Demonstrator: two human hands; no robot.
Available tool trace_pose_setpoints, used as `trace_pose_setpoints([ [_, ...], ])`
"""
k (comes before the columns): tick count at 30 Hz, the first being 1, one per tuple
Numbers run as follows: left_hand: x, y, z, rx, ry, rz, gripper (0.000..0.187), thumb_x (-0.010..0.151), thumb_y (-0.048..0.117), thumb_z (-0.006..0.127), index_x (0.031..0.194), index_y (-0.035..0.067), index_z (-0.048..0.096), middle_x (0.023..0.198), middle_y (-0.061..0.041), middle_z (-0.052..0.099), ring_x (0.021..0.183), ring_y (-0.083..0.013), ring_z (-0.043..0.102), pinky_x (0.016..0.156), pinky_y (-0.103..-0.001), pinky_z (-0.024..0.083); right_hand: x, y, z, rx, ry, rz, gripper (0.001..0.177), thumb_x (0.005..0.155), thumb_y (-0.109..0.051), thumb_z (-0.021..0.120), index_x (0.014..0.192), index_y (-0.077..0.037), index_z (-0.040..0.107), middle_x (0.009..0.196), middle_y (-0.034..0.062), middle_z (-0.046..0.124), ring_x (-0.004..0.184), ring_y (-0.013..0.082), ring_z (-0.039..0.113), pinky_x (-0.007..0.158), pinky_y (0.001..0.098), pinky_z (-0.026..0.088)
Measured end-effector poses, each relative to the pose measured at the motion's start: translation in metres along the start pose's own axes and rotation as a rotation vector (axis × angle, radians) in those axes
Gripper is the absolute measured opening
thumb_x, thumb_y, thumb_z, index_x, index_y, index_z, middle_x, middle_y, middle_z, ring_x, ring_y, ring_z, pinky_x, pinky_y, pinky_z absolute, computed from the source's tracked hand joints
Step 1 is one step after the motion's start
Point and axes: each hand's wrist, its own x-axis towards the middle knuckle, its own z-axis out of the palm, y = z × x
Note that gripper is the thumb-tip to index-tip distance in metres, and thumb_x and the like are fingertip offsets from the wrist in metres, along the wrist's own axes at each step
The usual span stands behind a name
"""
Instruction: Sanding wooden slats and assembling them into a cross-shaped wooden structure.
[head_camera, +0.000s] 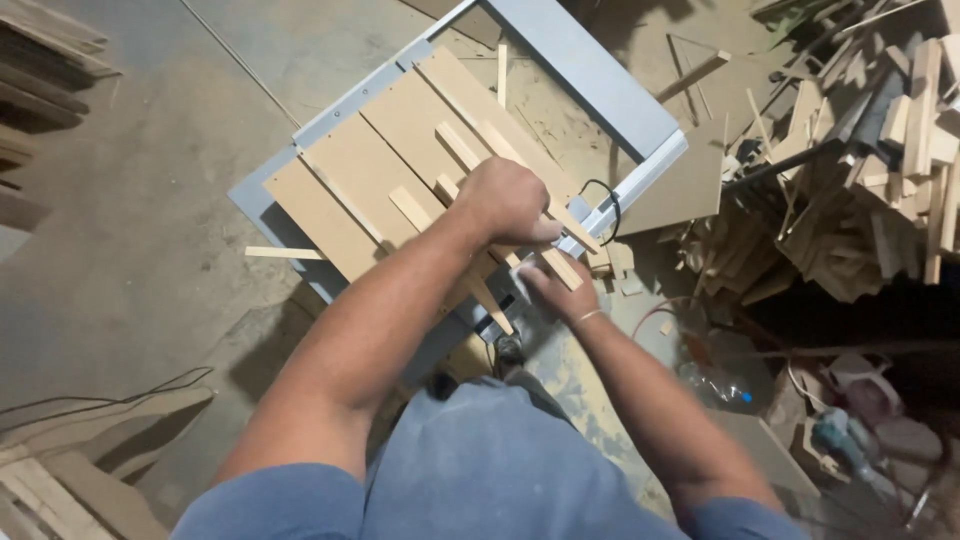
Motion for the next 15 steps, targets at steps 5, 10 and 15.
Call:
trace_pose_setpoints([
  [5,-0.009,0.000,-0.003,-0.002,-0.037,-0.010,0.064,0.080,0.075,0.040,0.080,0.026,0.081,0.071,-0.008,0.074,0.082,-0.0318,0.076,0.073,-0.047,0.059,0.014,0.016,0.015,-0.403,0.060,-0.122,0.048,0.098,-0.064,0.048,0.102,-0.023,0.072,0.098,0.0054,0.076,0.101,0.0232,0.074,0.085,0.0383,0.059],
  [10,-0.009,0.004,-0.005,0.023,-0.044,-0.023,0.053,0.079,0.071,0.048,0.082,0.029,0.080,0.073,-0.006,0.074,0.083,-0.0303,0.076,0.072,-0.046,0.060,0.065,0.050,0.076,-0.439,0.128,-0.192,0.045,0.103,-0.056,0.044,0.094,-0.021,0.070,0.089,0.0066,0.078,0.099,0.0238,0.075,0.085,0.0411,0.058],
  [15,-0.011,0.012,-0.027,0.048,-0.108,-0.019,0.039,0.083,0.049,0.047,0.087,0.030,0.081,0.078,-0.002,0.077,0.089,-0.0274,0.077,0.077,-0.045,0.060,0.018,0.022,0.024,-0.354,-0.047,-0.134,0.050,0.099,-0.060,0.047,0.123,-0.021,0.066,0.112,0.0090,0.073,0.107,0.0294,0.073,0.090,0.0452,0.060],
])
